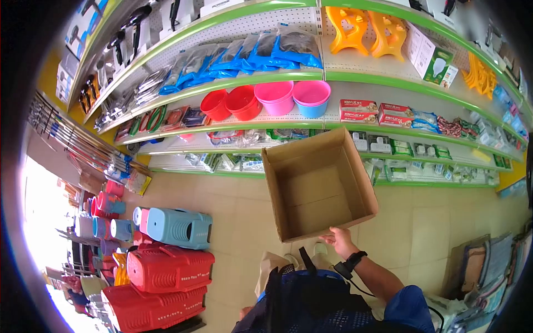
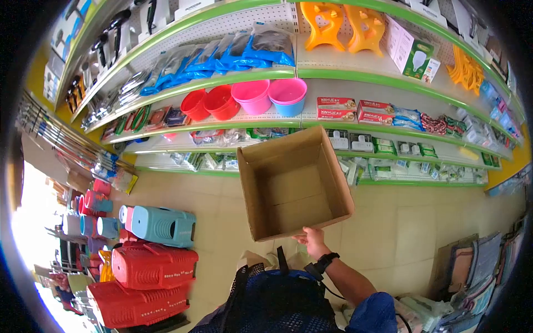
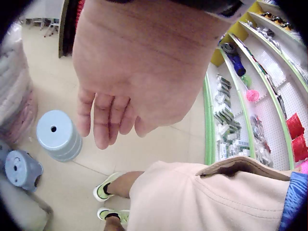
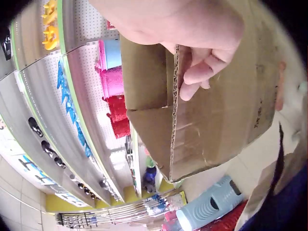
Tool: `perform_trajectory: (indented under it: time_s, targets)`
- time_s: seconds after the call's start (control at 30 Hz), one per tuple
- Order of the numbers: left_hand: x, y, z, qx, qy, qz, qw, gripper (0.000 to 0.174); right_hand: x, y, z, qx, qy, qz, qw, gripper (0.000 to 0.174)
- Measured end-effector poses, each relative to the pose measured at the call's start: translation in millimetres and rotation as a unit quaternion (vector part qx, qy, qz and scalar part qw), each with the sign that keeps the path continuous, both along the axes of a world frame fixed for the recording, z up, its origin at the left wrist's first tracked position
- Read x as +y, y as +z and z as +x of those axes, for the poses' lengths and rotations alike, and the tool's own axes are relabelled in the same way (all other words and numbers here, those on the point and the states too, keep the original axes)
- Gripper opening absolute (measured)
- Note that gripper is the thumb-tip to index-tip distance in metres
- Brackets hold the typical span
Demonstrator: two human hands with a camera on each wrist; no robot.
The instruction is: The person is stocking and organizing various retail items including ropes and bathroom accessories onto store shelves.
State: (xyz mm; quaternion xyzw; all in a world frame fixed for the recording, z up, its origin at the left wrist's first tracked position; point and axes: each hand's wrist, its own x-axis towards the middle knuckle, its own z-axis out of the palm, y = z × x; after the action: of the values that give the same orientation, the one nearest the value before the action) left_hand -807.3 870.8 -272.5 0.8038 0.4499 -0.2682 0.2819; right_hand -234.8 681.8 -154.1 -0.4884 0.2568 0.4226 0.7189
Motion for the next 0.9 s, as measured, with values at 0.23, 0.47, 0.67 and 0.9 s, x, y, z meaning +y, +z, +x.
perform_trajectory:
  time_s: [0.23, 0.47, 0.67, 0.9]
  targets:
    - [43, 5, 6, 0.055, -0.053, -0.005, 0.997, 0.034, 70, 3, -4, 0.019, 0.063, 0.07, 0.995, 0.022]
    - [121, 25, 39, -0.251, 0.483, -0.228, 0.807, 0.029, 88, -4, -10, -0.042, 0.053, 0.04, 0.997, 0.023]
    - [178, -15, 9, -0.236, 0.487, -0.239, 0.806, 0.029, 85, -12, -13, -0.055, -0.008, -0.013, 0.998, 0.025]
    - [260, -58, -48, -0.062, -0.011, -0.193, 0.979, 0.04, 67, -37, -21, -0.054, -0.06, -0.022, 0.996, 0.009]
